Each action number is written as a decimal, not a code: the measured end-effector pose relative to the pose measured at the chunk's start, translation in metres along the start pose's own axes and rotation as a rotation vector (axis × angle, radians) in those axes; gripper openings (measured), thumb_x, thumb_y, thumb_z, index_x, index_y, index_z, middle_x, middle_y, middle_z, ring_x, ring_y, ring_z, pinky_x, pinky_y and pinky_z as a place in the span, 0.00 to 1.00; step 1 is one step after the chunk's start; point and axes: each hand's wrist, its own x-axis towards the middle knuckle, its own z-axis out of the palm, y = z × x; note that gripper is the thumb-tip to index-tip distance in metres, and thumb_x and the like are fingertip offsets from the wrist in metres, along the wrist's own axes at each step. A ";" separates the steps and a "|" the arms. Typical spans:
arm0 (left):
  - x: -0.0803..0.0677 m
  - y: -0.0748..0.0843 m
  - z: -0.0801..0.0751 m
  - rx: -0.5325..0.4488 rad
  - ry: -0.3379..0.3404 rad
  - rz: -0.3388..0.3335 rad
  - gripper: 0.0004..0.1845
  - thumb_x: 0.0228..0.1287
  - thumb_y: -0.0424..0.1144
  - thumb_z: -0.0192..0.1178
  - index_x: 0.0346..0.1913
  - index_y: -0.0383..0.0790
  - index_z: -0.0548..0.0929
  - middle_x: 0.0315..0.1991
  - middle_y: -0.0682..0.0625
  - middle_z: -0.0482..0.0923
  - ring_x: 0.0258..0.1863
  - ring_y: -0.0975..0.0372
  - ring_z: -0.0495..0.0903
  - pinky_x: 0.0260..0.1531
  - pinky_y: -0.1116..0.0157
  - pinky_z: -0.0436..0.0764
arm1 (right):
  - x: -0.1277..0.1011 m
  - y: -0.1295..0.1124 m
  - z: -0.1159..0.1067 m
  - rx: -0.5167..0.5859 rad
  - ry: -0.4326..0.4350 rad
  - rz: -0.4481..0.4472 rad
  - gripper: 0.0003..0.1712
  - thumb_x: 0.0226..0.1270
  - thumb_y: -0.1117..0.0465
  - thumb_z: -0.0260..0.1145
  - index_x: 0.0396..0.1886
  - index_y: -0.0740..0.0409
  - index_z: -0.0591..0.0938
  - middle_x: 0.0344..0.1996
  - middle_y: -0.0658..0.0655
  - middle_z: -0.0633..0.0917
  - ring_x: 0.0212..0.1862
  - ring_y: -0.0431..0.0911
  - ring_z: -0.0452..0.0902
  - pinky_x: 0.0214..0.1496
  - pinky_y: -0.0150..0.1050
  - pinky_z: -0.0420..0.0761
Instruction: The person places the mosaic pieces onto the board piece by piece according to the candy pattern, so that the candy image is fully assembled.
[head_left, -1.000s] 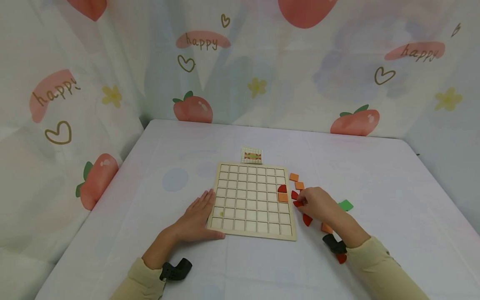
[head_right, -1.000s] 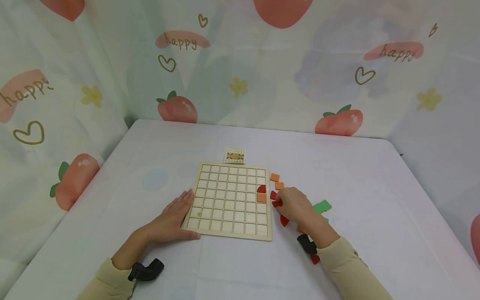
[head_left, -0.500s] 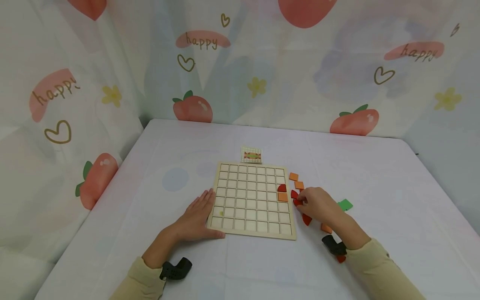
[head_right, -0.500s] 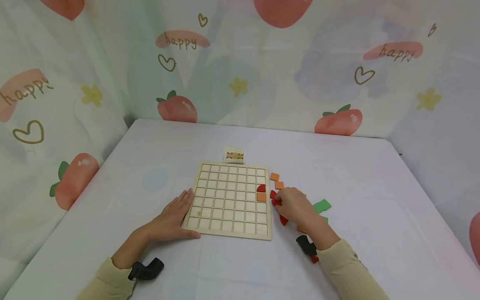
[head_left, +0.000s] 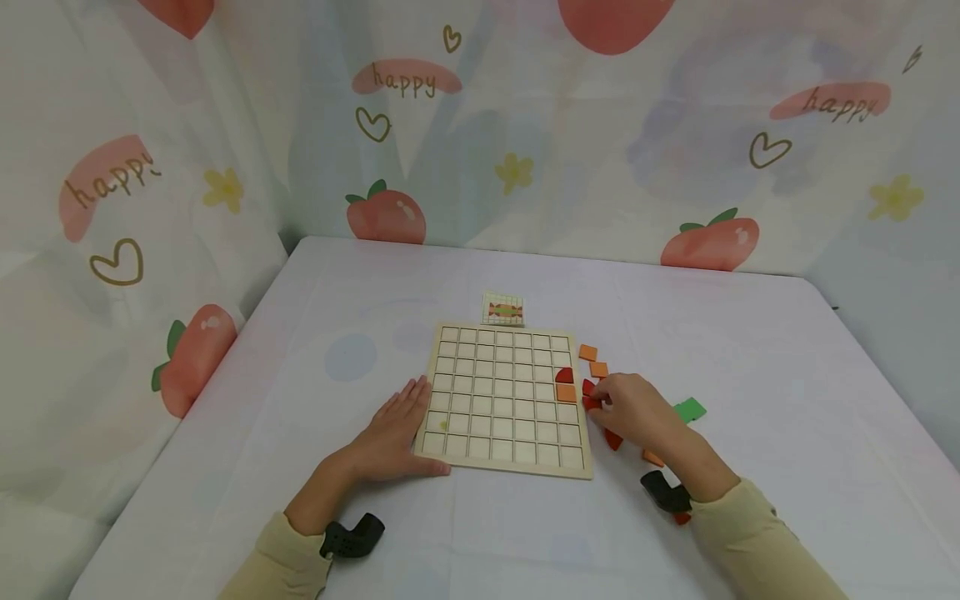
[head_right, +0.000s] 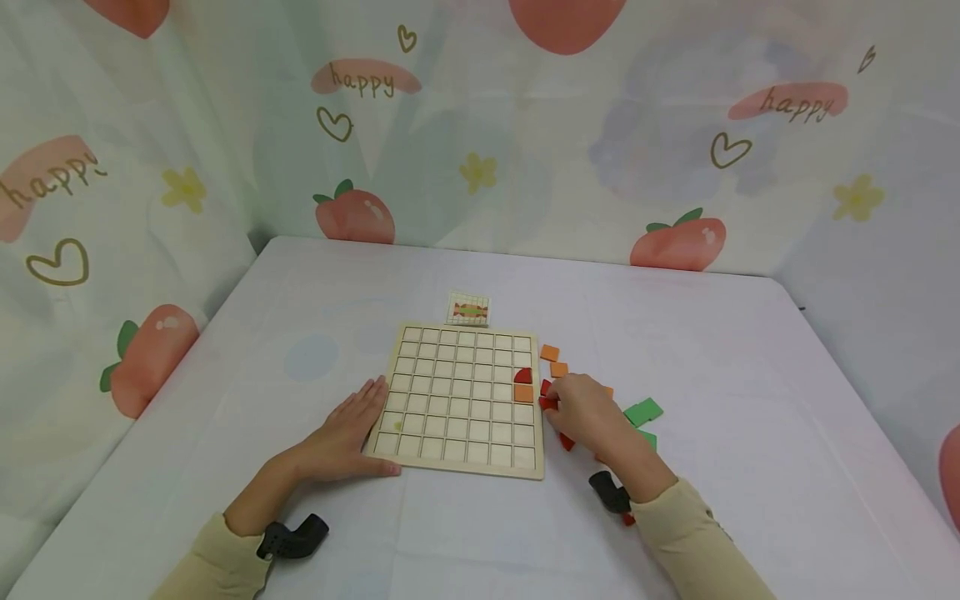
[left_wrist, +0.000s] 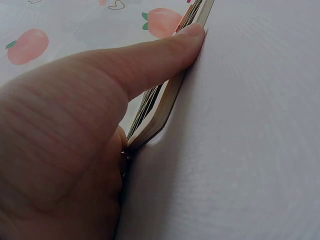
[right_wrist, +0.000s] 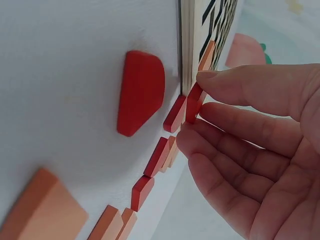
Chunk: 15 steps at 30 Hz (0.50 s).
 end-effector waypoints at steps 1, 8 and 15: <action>0.000 0.000 0.000 0.001 0.001 0.000 0.62 0.47 0.68 0.60 0.71 0.32 0.39 0.72 0.43 0.33 0.70 0.57 0.32 0.65 0.56 0.40 | 0.000 -0.001 0.000 0.001 0.001 -0.002 0.10 0.53 0.67 0.69 0.36 0.67 0.84 0.25 0.53 0.77 0.29 0.46 0.69 0.29 0.36 0.73; 0.000 0.000 -0.001 -0.002 -0.002 0.002 0.62 0.47 0.68 0.60 0.71 0.32 0.39 0.72 0.43 0.33 0.70 0.56 0.32 0.65 0.55 0.40 | -0.001 -0.009 0.001 0.019 -0.015 -0.008 0.10 0.55 0.65 0.69 0.37 0.65 0.84 0.28 0.52 0.78 0.31 0.46 0.69 0.31 0.38 0.73; 0.000 0.000 0.000 -0.002 0.000 0.003 0.62 0.47 0.68 0.59 0.71 0.32 0.39 0.72 0.44 0.33 0.70 0.57 0.32 0.65 0.56 0.40 | -0.001 -0.014 0.004 0.025 -0.014 -0.031 0.07 0.55 0.66 0.69 0.33 0.63 0.85 0.26 0.51 0.77 0.30 0.45 0.69 0.30 0.36 0.73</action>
